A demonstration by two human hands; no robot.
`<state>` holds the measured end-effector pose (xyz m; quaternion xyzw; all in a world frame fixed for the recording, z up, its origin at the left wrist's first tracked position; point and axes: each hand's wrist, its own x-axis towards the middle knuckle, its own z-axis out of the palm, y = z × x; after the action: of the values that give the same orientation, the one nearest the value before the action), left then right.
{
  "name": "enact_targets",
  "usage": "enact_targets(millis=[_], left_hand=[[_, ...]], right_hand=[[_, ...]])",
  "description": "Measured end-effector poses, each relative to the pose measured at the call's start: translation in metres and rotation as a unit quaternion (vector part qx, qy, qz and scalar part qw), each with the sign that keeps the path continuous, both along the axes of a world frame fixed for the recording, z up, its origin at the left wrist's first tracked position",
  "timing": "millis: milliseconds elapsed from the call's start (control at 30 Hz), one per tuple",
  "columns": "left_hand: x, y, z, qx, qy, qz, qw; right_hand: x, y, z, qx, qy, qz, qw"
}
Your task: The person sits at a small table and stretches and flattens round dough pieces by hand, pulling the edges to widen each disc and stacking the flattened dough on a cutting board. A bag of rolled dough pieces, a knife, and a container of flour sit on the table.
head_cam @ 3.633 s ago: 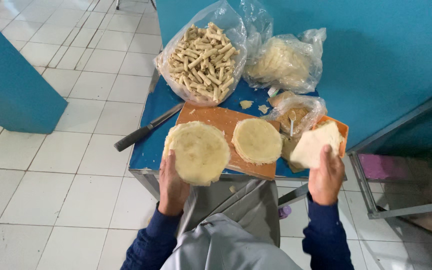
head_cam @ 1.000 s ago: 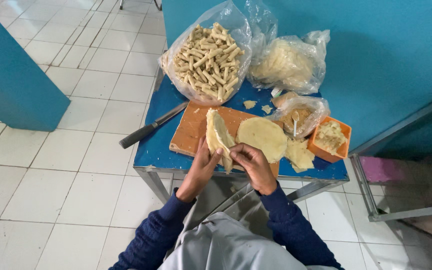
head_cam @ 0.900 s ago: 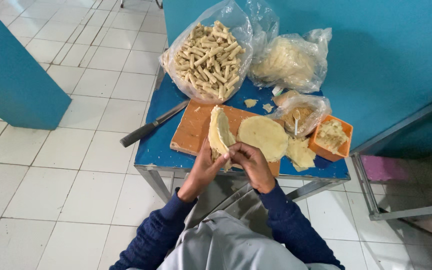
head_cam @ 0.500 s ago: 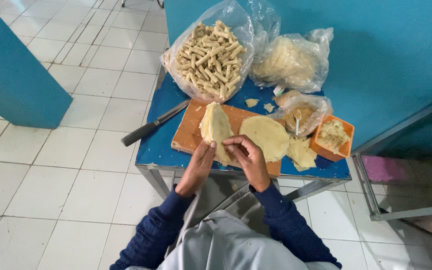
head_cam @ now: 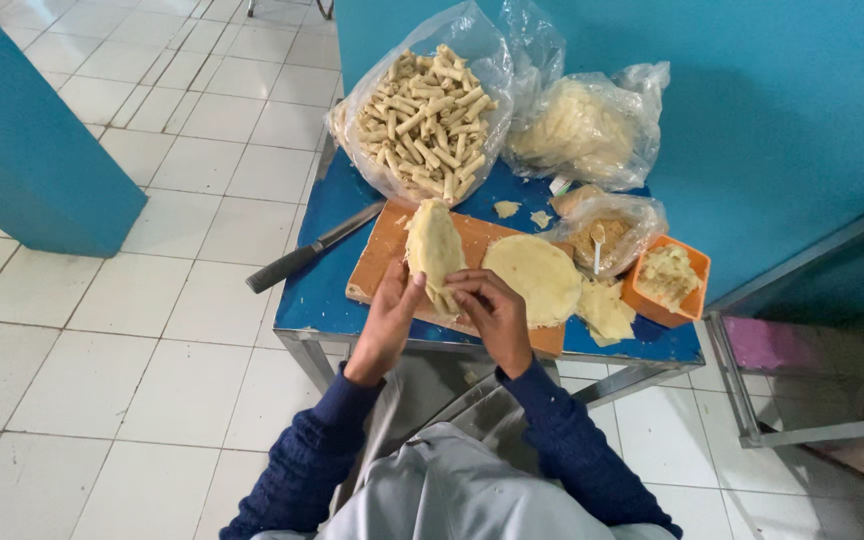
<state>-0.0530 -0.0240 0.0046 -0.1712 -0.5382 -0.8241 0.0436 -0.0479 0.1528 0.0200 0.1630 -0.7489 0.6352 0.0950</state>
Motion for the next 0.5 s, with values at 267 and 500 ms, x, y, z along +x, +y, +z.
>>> enact_targets(millis=[267,500], left_hand=[[0.009,0.009,0.020,-0.212,0.024,0.139,0.967],[0.005,0.002,0.021,-0.209,0.039,0.121,0.970]], right_hand=[[-0.021,0.007,-0.020,-0.013,0.011,0.086,0.996],[-0.037,0.005,-0.024,-0.015,-0.090,0.092,0.992]])
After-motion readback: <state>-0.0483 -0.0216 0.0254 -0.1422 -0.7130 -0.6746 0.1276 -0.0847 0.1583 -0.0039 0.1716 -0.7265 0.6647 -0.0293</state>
